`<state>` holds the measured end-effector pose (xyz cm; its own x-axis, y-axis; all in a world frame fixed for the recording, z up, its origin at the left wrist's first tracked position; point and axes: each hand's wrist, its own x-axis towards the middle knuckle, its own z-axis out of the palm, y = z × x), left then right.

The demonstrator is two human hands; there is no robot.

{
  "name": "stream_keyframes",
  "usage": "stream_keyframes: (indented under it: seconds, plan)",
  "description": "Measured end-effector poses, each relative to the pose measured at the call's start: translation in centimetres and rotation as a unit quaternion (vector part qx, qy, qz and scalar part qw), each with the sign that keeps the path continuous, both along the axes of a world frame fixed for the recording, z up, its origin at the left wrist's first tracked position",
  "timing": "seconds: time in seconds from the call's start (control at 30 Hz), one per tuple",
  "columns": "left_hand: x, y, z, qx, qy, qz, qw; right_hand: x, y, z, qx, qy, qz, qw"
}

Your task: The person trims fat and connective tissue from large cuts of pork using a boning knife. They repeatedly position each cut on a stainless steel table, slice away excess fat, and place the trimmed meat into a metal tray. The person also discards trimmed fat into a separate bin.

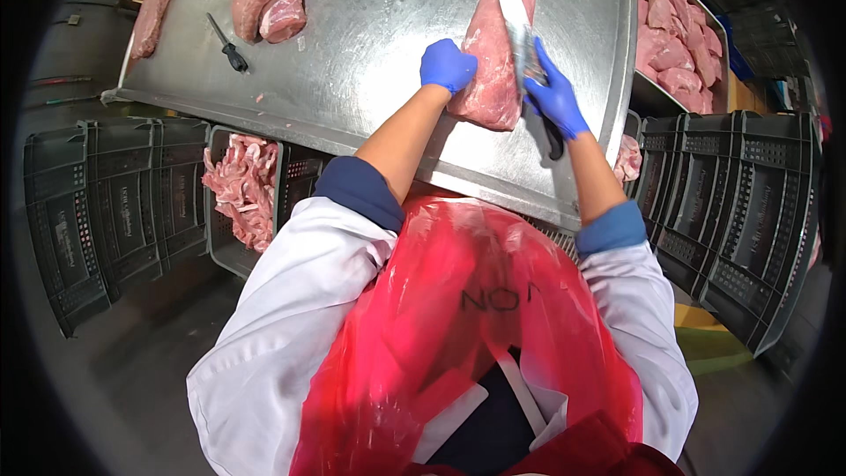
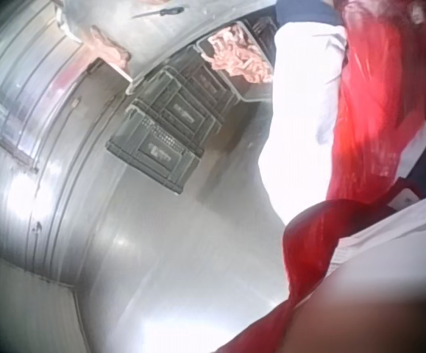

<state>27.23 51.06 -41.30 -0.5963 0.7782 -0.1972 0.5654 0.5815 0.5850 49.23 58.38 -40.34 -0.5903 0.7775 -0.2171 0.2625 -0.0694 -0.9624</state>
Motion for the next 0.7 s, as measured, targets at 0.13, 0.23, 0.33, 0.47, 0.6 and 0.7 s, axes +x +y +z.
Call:
stream_keyframes:
  seconds: [0.13, 0.23, 0.33, 0.47, 0.6, 0.7]
  plan:
    - [0.1, -0.4, -0.5, 0.037, 0.000, 0.010, 0.999, -4.0, 1.6, 1.4, -0.009, -0.163, 0.175, 0.971]
    - [-0.3, -1.7, -1.9, 0.107, 0.002, 0.046, 0.993, -0.3, 1.7, 4.2, -0.074, -0.207, 0.308, 0.926]
    - [-0.4, -3.0, -1.4, 0.194, 0.002, 0.074, 0.978, 2.4, 2.4, 5.2, -0.032, -0.233, 0.360, 0.903]
    - [-0.7, -3.6, -1.6, 0.228, -0.105, 0.064, 0.966, -1.3, 1.4, 4.5, 0.051, -0.221, 0.335, 0.914]
    - [-1.8, -5.7, -1.7, 0.254, -0.130, 0.052, 0.957, 5.6, -0.9, 5.1, 0.064, -0.261, 0.360, 0.893]
    - [-3.7, -8.5, -3.5, 0.233, -0.114, 0.127, 0.957, 14.1, -3.6, 7.0, 0.017, -0.258, 0.342, 0.904]
